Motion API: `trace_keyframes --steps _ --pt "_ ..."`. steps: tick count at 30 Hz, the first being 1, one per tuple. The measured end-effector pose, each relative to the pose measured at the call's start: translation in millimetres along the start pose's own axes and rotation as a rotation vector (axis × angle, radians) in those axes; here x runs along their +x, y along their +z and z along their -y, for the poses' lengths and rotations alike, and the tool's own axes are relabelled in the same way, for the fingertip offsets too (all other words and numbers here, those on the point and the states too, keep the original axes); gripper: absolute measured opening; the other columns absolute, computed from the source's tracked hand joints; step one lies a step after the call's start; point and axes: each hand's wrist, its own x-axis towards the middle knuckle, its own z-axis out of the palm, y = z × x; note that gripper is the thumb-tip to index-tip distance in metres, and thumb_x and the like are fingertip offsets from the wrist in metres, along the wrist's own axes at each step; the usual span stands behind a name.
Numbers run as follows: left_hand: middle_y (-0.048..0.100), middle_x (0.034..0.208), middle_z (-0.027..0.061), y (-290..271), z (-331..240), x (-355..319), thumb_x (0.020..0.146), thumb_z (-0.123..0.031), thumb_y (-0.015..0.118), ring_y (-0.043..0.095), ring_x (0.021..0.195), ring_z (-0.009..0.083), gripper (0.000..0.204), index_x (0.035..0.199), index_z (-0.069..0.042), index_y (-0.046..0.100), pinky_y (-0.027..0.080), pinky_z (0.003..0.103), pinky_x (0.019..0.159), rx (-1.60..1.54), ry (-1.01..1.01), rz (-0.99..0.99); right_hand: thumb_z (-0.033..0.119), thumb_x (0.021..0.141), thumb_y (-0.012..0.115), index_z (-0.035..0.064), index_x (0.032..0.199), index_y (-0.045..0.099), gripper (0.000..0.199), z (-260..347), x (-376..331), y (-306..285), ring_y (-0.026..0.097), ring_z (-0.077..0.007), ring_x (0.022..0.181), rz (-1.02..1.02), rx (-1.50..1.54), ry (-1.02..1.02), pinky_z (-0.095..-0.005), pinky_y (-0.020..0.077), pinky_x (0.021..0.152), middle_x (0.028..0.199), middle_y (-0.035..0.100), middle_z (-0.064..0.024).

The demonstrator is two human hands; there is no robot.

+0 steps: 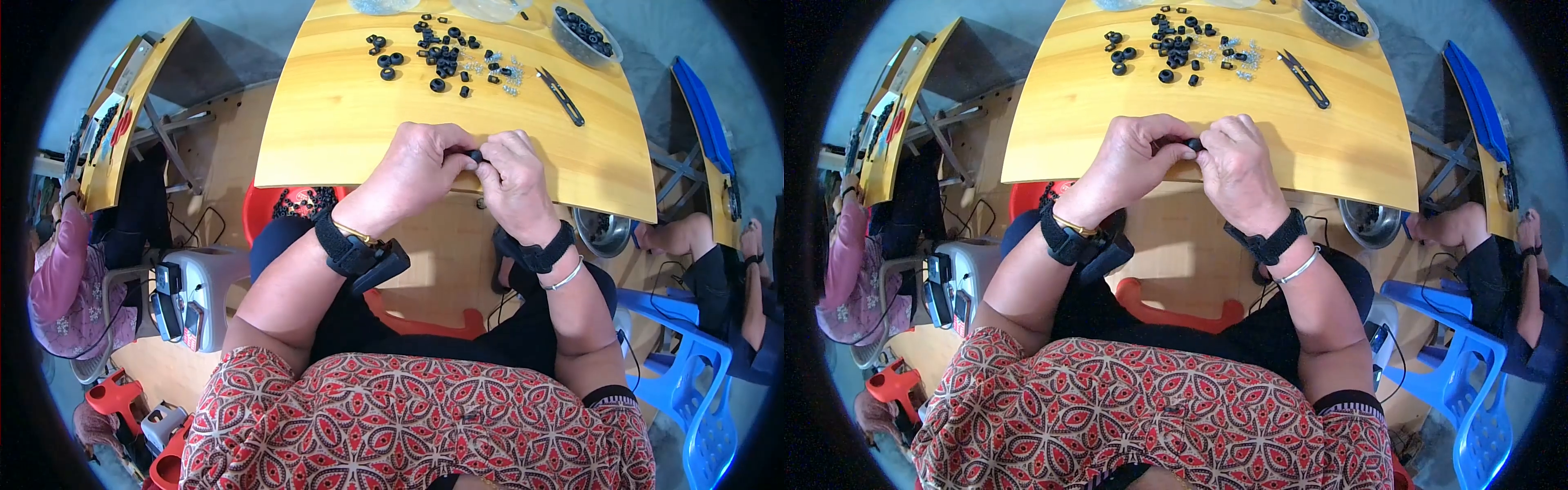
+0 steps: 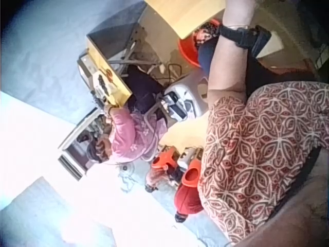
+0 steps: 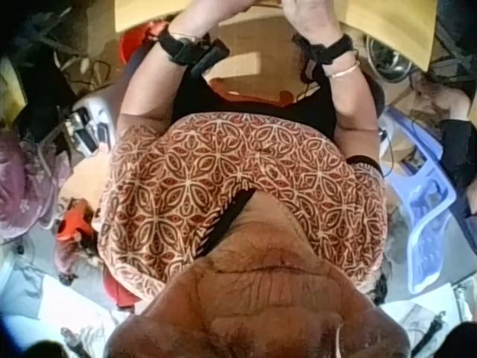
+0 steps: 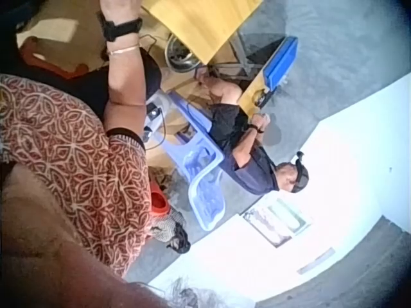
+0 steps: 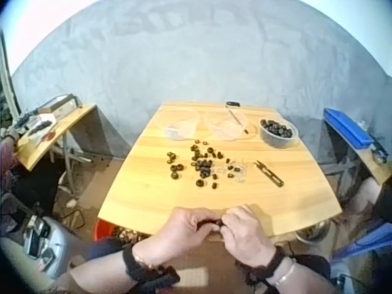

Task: Assembling small black rubber and metal components at a workbench.

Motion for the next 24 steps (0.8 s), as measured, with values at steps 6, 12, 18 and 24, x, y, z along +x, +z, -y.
trace_keyframes --steps 6,12,18,24 --pt "0.064 0.076 0.0138 2 -2 0 0.071 0.002 0.061 0.063 0.068 0.0189 0.013 0.084 0.001 0.063 0.049 0.026 0.062 0.121 0.030 0.012 -0.005 0.063 0.060 -0.0004 0.071 0.052 0.012 3 -1 -1 0.048 -0.0294 0.076 -0.014 -0.010 -0.025 -0.0368 0.0415 0.068 0.077 0.049 -0.0119" --pt "0.062 0.077 0.0152 7 2 -3 0.070 0.002 0.059 0.062 0.070 0.0270 0.013 0.083 0.001 0.062 0.049 0.029 0.063 0.212 0.160 -0.060 -0.006 0.064 0.056 -0.0022 0.068 0.051 0.008 0 -5 -3 0.048 -0.0304 0.077 0.003 0.030 -0.009 -0.0367 0.0416 0.068 0.078 0.049 -0.0136" --pt "0.059 0.073 0.0160 10 2 -2 0.070 0.002 0.058 0.059 0.067 0.0309 0.013 0.083 0.000 0.061 0.048 0.033 0.061 0.293 0.217 -0.058 -0.008 0.064 0.054 -0.0022 0.069 0.052 0.008 -2 -5 -5 0.048 -0.0307 0.076 -0.010 0.013 -0.024 -0.0368 0.0416 0.068 0.078 0.050 -0.0139" --pt "0.056 0.069 0.0154 11 0 -2 0.070 0.001 0.058 0.056 0.065 0.0327 0.013 0.083 -0.001 0.060 0.046 0.037 0.059 0.382 0.257 -0.051 -0.006 0.071 0.053 -0.0020 0.071 0.053 0.004 -5 -5 -9 0.048 -0.0315 0.075 0.001 0.101 0.013 -0.0365 0.0417 0.069 0.077 0.050 -0.0143"
